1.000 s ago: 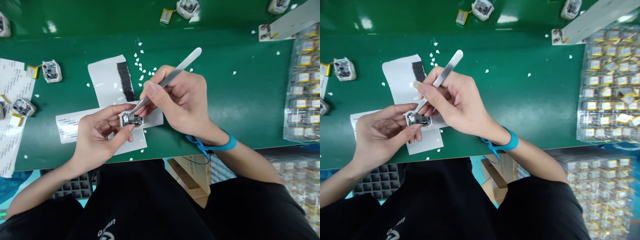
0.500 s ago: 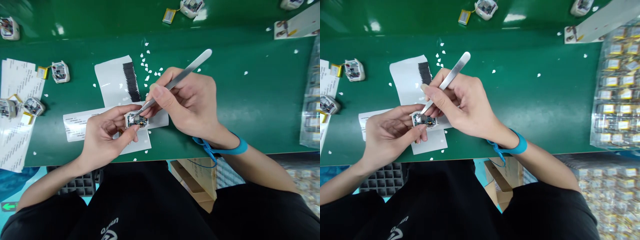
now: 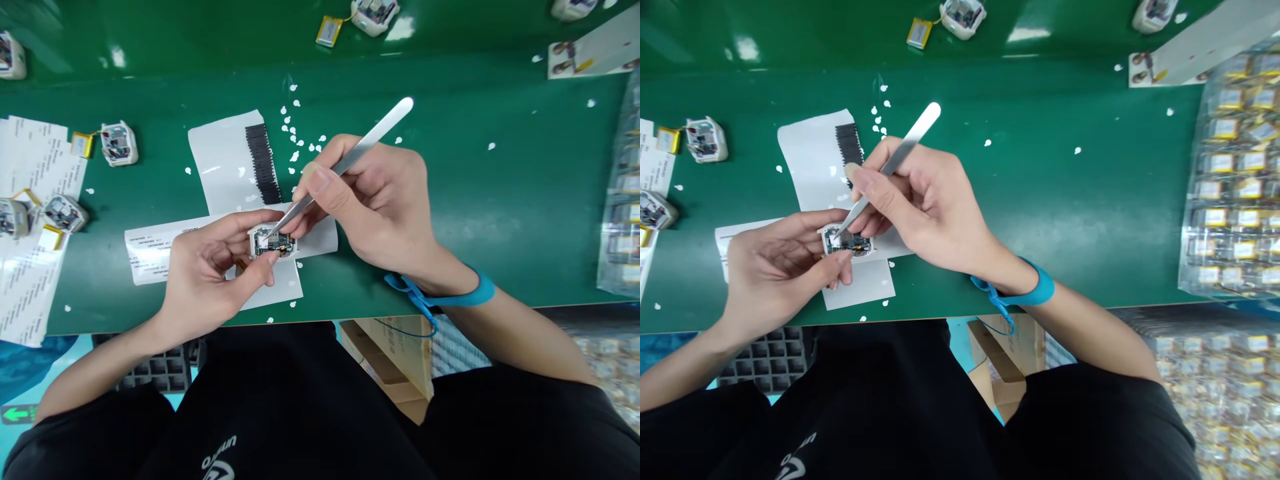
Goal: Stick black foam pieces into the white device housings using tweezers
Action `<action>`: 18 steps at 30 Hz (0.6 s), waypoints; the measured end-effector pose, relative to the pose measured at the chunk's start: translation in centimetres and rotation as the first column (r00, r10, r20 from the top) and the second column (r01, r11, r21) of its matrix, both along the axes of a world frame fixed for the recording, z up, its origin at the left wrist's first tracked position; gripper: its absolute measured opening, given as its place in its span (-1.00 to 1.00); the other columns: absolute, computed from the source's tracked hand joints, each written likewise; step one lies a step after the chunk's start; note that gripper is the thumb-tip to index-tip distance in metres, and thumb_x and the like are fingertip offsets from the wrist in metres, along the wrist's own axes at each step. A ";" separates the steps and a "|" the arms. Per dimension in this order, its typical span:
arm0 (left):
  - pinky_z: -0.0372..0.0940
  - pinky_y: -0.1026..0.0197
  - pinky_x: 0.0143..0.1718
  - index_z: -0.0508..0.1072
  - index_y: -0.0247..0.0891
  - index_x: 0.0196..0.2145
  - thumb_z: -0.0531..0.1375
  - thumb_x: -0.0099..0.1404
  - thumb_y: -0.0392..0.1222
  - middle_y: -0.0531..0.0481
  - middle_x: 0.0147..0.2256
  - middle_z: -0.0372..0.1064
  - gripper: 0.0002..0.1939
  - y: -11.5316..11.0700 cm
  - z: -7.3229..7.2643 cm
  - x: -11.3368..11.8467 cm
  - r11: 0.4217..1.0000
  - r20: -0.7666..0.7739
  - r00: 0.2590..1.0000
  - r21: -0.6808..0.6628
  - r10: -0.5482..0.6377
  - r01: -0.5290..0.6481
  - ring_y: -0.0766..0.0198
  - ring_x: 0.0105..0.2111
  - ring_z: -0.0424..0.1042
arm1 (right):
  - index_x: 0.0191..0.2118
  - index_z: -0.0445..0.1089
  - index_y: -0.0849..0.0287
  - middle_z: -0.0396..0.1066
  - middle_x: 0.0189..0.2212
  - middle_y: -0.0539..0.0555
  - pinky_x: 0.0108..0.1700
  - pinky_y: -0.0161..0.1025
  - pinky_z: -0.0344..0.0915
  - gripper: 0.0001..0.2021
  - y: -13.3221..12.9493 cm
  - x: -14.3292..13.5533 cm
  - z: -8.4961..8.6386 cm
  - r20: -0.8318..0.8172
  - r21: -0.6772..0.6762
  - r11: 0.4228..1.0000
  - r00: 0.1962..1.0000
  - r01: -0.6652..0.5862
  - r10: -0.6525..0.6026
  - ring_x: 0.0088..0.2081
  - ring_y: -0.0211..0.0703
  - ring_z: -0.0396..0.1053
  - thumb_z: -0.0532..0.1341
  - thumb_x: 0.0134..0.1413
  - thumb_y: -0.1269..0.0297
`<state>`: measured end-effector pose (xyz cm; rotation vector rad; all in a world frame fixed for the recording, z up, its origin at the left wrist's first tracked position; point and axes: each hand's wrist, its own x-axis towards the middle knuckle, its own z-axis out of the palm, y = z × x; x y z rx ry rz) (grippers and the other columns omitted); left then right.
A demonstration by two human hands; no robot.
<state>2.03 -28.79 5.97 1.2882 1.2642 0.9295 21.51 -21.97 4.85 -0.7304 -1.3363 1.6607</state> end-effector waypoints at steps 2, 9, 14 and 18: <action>0.43 0.28 -0.59 0.63 -0.27 0.02 0.35 0.30 -0.40 0.07 -0.45 0.58 -0.67 0.0 -0.1 0.1 1.000 0.008 1.000 -0.001 0.006 -0.006 0.29 -0.56 0.54 | -0.28 0.51 0.17 0.55 -0.49 -0.08 -0.34 -0.45 0.59 -0.84 -0.2 0.0 0.0 0.008 0.005 1.000 1.000 0.000 0.000 -0.38 -0.28 0.65 0.40 0.34 0.27; 0.44 0.31 -0.58 0.63 -0.28 0.00 0.34 0.29 -0.43 0.07 -0.45 0.58 -0.67 0.0 0.0 0.4 1.000 0.025 1.000 0.008 0.015 -0.015 0.31 -0.55 0.55 | -0.27 0.49 0.12 0.57 -0.46 -0.09 -0.30 -0.41 0.61 -0.85 -0.3 0.0 0.0 0.075 0.008 1.000 0.997 0.022 -0.023 -0.36 -0.27 0.64 0.39 0.35 0.25; 0.45 0.27 -0.60 0.63 -0.25 0.01 0.33 0.32 -0.38 0.08 -0.49 0.54 -0.69 0.0 -0.1 0.3 1.000 -0.015 1.000 0.000 0.017 -0.017 0.28 -0.58 0.53 | -0.31 0.51 0.10 0.57 -0.46 -0.08 -0.34 -0.39 0.60 -0.83 -0.5 0.0 -0.1 0.073 0.023 0.999 0.996 0.047 -0.049 -0.38 -0.26 0.63 0.41 0.33 0.23; 0.41 0.29 -0.63 0.65 -0.24 -0.05 0.31 0.41 -0.32 0.12 -0.59 0.47 -0.81 0.0 -0.3 -0.1 1.000 -0.016 1.000 -0.010 0.007 -0.007 0.30 -0.65 0.48 | -0.29 0.50 0.12 0.58 -0.45 -0.08 -0.37 -0.40 0.58 -0.83 -0.8 0.0 0.0 0.129 0.050 0.998 0.991 0.036 -0.042 -0.40 -0.28 0.62 0.39 0.35 0.22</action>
